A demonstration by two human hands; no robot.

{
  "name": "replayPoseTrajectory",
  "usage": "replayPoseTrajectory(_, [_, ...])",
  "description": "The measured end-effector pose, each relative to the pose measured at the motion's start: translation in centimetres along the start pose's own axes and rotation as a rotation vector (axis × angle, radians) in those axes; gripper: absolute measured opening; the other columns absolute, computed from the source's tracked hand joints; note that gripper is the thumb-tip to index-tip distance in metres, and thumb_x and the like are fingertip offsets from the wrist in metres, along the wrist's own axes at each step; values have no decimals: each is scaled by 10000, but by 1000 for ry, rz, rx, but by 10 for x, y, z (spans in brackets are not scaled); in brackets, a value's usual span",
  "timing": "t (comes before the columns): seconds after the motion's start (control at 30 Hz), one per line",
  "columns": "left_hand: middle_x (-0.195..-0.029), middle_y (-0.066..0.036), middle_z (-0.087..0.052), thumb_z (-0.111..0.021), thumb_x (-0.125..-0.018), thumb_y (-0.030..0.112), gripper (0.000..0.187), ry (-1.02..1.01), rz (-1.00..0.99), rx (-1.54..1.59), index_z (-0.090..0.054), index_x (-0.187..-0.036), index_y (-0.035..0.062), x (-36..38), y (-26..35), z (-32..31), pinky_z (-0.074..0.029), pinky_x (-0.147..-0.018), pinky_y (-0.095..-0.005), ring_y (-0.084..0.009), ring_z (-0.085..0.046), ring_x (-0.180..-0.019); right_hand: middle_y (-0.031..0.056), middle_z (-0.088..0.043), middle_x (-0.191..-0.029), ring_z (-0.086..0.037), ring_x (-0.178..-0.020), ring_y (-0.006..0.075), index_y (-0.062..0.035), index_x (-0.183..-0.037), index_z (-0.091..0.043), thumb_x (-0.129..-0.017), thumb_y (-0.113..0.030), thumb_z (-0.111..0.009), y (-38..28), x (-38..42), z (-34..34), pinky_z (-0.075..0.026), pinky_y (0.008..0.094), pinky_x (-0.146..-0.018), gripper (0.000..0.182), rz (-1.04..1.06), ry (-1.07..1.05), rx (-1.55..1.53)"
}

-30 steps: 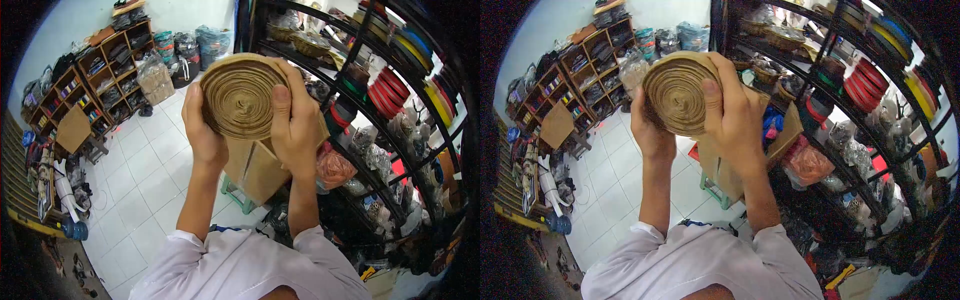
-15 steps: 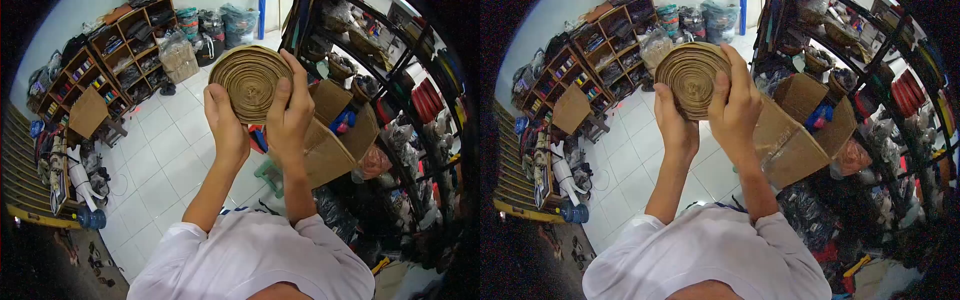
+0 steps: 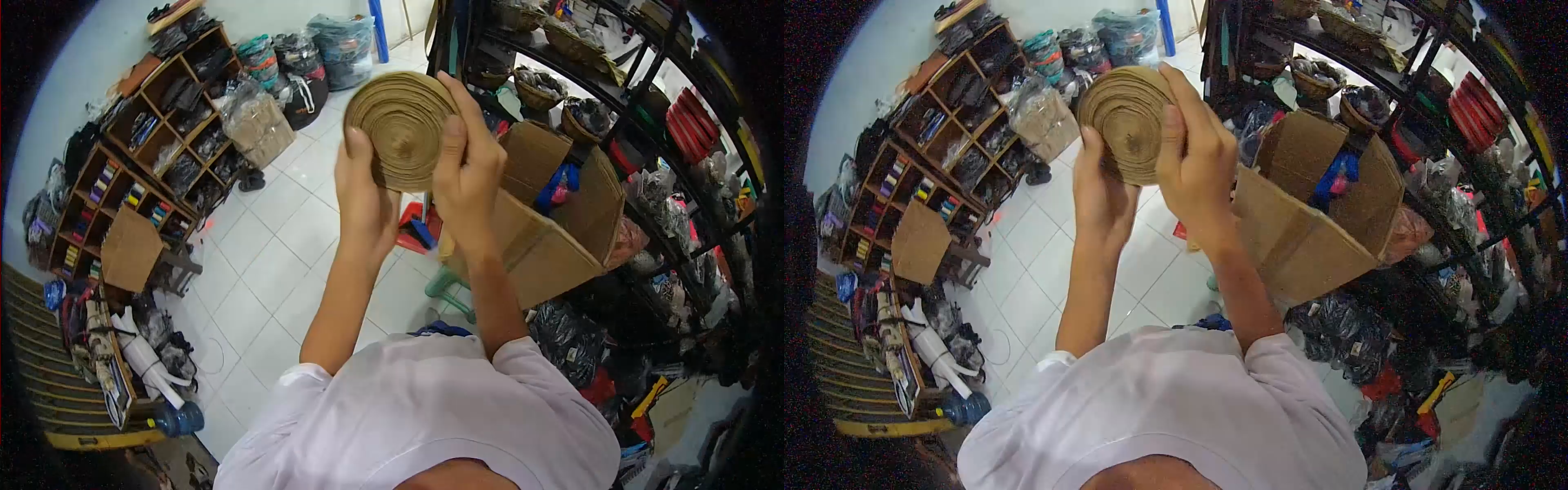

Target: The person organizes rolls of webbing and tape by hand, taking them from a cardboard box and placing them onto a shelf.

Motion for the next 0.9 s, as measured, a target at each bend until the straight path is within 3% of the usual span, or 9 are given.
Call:
replayPoseTrajectory(0.1, [-1164,-87,-597,-520,-985,374,481,-140,105,-269,-465,-1312,25,-39,-1,22,-450,-944,-344,-194,-554,-1107,210,-681,-1038,-674,-989,344,-15,-1215,-609,-998,-183,-459,36,-22,9,-513,382,-823,313,-231,-225,-94])
replayPoseTrajectory(0.2, [-992,-73,-647,-639,-912,273,483,-393,-21,-644,-502,-1283,-4,-72,-5,-15,-472,-826,-272,-142,-609,-910,209,-684,-1021,-682,-959,340,-16,-1225,-602,-997,-200,-465,62,-30,0,-522,383,-785,323,-134,-439,-20])
replayPoseTrajectory(0.27, [-988,-75,-649,-657,-920,263,418,-365,-100,-706,-554,-1197,-33,-101,-23,-24,-489,-788,-267,-134,-614,-877,198,-687,-996,-696,-830,267,-10,-1199,-607,-999,-195,-477,80,-32,-9,-525,340,-692,302,-43,-383,51])
replayPoseTrajectory(0.33, [-979,-71,-651,-619,-954,293,374,-192,-47,-434,-590,-1121,-41,-124,-41,-23,-499,-785,-271,-123,-613,-868,165,-679,-992,-648,-745,146,14,-1159,-602,-998,-162,-493,121,-29,7,-497,275,-618,262,-449,24,-179])
replayPoseTrajectory(0.37, [-982,-72,-645,-585,-975,320,374,-98,-46,-343,-588,-1109,-29,-136,-52,-20,-507,-770,-271,-123,-610,-883,129,-655,-1033,-580,-703,69,35,-1120,-593,-984,-97,-513,133,-25,7,-454,225,-579,206,-394,138,-212])
replayPoseTrajectory(0.63, [-1274,-147,-558,-404,-1018,430,523,-124,259,34,-457,-1310,-1,-225,-117,-15,-505,-977,-414,-259,-577,-1172,214,-575,-1293,-680,-915,194,43,-1208,-611,-943,-2,-510,180,-26,-20,-540,272,-746,287,-437,82,-158])
replayPoseTrajectory(0.7, [-1288,-150,-553,-392,-1020,433,528,-181,389,72,-453,-1319,2,-251,-135,-6,-500,-985,-423,-265,-564,-1192,216,-553,-1336,-622,-1136,264,-2,-1310,-558,-870,29,-603,180,-41,-35,-509,322,-894,444,-222,-199,217])
replayPoseTrajectory(0.8, [-1322,-161,-538,-348,-1028,447,550,-249,604,113,-432,-1355,13,-279,-158,1,-485,-1001,-448,-279,-539,-1228,200,-540,-1352,-527,-1263,281,-12,-1314,-555,-762,9,-732,197,-50,-47,-464,353,-980,581,-386,-225,249])
replayPoseTrajectory(0.9, [-1331,-164,-530,-294,-1035,459,564,-416,706,130,-406,-1383,30,-291,-171,-6,-473,-1009,-452,-299,-539,-1224,183,-603,-1275,-595,-1179,278,-38,-1249,-615,-644,-87,-847,208,-63,-55,-483,365,-962,650,-358,-144,514])
Point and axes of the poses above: each hand's wrist, its own x-axis away from the middle knuckle, its own z-axis out of the back of the hand, y = z × x, the point moved 7 cm from there along -x, towards the middle knuckle
